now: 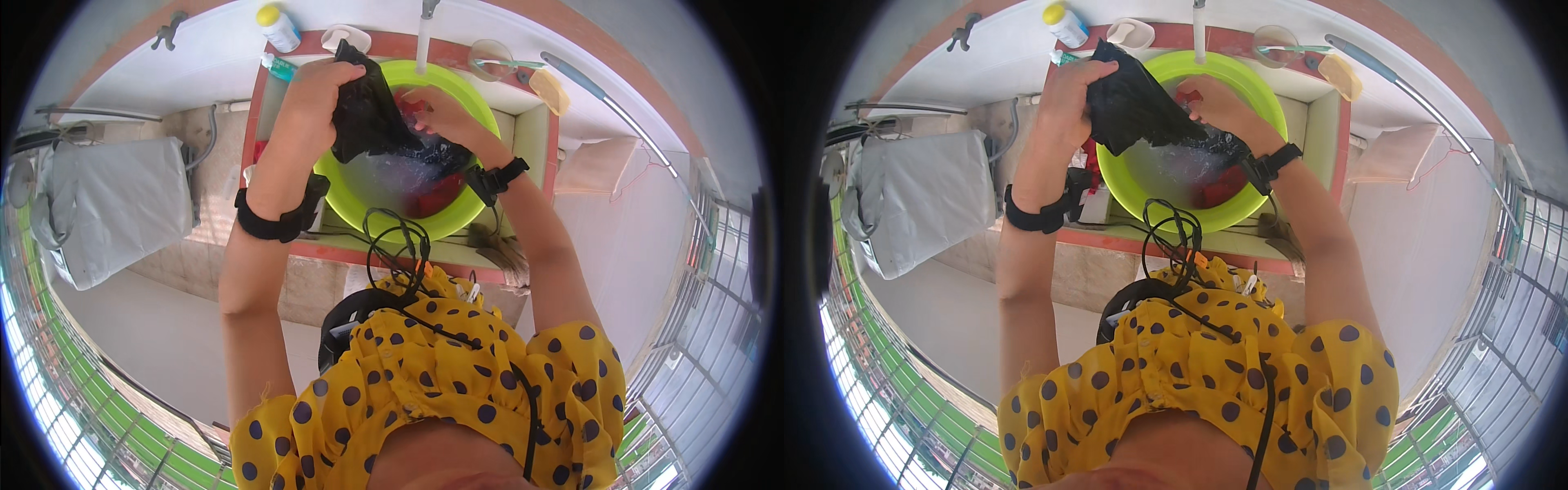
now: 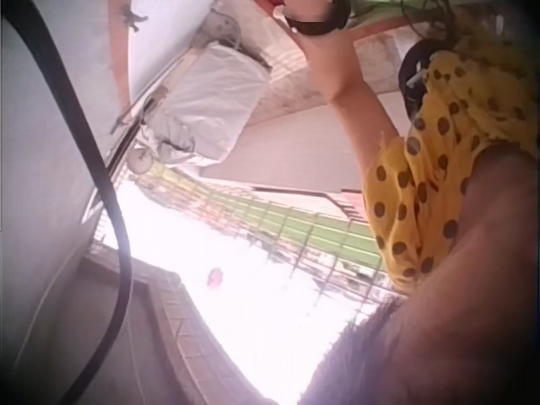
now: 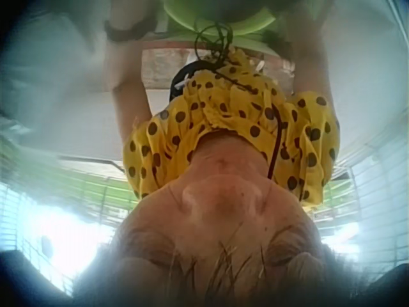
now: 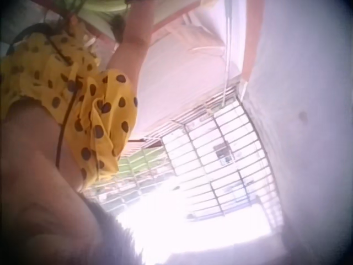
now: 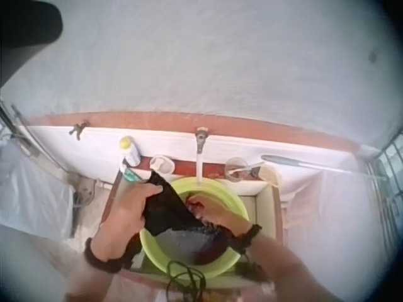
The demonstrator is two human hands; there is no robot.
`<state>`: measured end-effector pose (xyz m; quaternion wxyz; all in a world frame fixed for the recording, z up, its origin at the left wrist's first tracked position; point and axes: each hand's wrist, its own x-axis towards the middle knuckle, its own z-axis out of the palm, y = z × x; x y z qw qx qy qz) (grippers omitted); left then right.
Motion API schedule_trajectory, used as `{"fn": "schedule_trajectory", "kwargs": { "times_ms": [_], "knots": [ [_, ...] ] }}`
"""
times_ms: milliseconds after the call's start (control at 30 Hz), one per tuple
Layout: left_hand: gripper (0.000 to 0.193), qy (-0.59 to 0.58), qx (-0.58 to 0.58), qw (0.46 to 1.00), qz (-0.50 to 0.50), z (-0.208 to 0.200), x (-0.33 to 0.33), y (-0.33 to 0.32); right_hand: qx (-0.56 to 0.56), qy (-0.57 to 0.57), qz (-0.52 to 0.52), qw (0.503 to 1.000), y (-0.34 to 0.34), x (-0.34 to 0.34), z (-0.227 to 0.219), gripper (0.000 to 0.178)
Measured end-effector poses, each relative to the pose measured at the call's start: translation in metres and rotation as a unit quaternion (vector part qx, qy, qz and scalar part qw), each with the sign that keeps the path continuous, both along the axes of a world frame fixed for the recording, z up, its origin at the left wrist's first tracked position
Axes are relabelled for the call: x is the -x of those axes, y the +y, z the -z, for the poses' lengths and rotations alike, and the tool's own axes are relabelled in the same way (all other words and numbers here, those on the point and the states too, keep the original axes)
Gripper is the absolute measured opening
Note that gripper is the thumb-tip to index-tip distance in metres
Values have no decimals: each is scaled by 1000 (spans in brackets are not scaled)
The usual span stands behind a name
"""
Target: The person washes clothes by hand in a green basin filled with soapy water. They scrub and rinse a white cloth, then a black garment, repeatedly submerging and wringing them out.
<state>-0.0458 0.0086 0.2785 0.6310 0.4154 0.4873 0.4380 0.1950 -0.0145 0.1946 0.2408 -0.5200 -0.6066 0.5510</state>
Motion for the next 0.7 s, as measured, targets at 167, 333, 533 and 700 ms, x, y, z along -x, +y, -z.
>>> {"fn": "schedule_trajectory", "kwargs": {
  "times_ms": [167,333,533,700],
  "knots": [
    [10,-152,-11,987,50,-135,0,-16,-72,-66,-12,995,-1,17,37,18],
    [11,-114,-121,983,-72,-170,12,-46,-8,102,138,985,-4,13,-58,10],
    [16,-100,-23,991,-88,-144,21,-47,-213,153,161,952,-10,-18,-117,16],
    [21,-5,19,998,-56,-65,13,-42,-280,23,98,955,-1,-35,-76,23]
  ]
}}
